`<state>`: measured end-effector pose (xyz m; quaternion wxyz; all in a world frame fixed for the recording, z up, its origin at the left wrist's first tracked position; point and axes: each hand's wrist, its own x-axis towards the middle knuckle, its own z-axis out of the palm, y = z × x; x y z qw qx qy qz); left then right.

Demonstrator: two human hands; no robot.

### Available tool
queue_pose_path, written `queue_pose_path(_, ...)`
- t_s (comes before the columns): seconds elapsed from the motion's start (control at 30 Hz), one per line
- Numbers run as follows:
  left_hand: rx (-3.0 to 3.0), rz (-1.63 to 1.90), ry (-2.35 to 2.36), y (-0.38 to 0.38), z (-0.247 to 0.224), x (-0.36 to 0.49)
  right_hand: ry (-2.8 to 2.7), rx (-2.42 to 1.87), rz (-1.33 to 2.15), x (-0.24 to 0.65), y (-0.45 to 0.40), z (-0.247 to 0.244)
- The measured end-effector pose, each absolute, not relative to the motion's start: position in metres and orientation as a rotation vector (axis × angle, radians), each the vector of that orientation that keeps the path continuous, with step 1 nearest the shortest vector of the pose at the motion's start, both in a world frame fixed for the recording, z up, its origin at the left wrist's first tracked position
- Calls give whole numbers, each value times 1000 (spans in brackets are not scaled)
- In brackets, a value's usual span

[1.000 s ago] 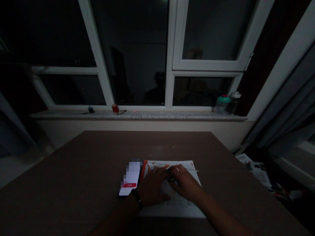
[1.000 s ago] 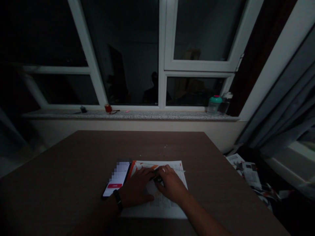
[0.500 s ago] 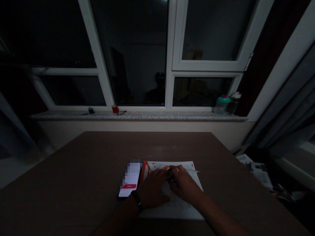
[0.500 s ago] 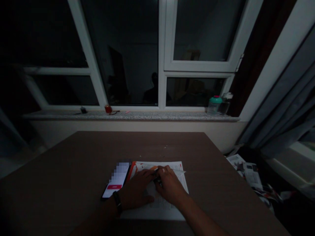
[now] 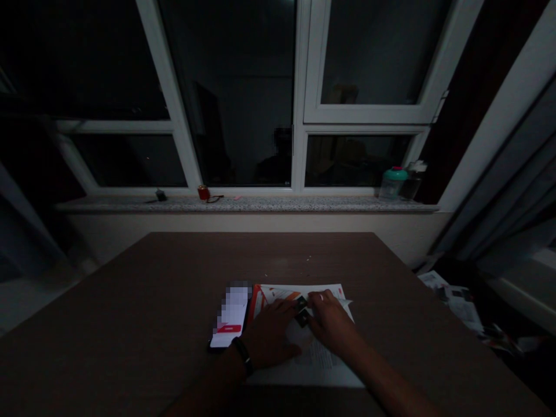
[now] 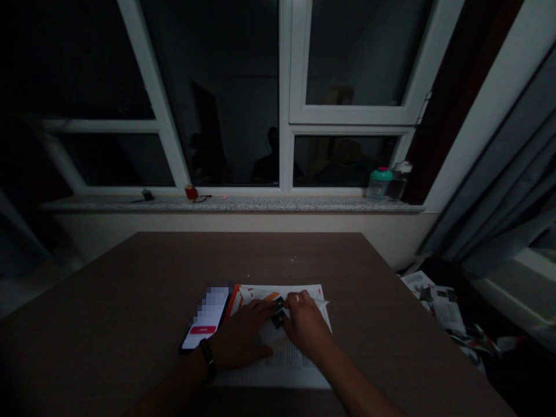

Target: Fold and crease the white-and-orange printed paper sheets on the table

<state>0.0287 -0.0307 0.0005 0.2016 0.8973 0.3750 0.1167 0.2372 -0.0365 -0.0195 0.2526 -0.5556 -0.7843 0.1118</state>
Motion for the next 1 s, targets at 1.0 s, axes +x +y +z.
queue_pose_path(1.0, 2491, 345, 1009, -31, 4, 30, -2315, -1324, 276, 235, -26, -20)
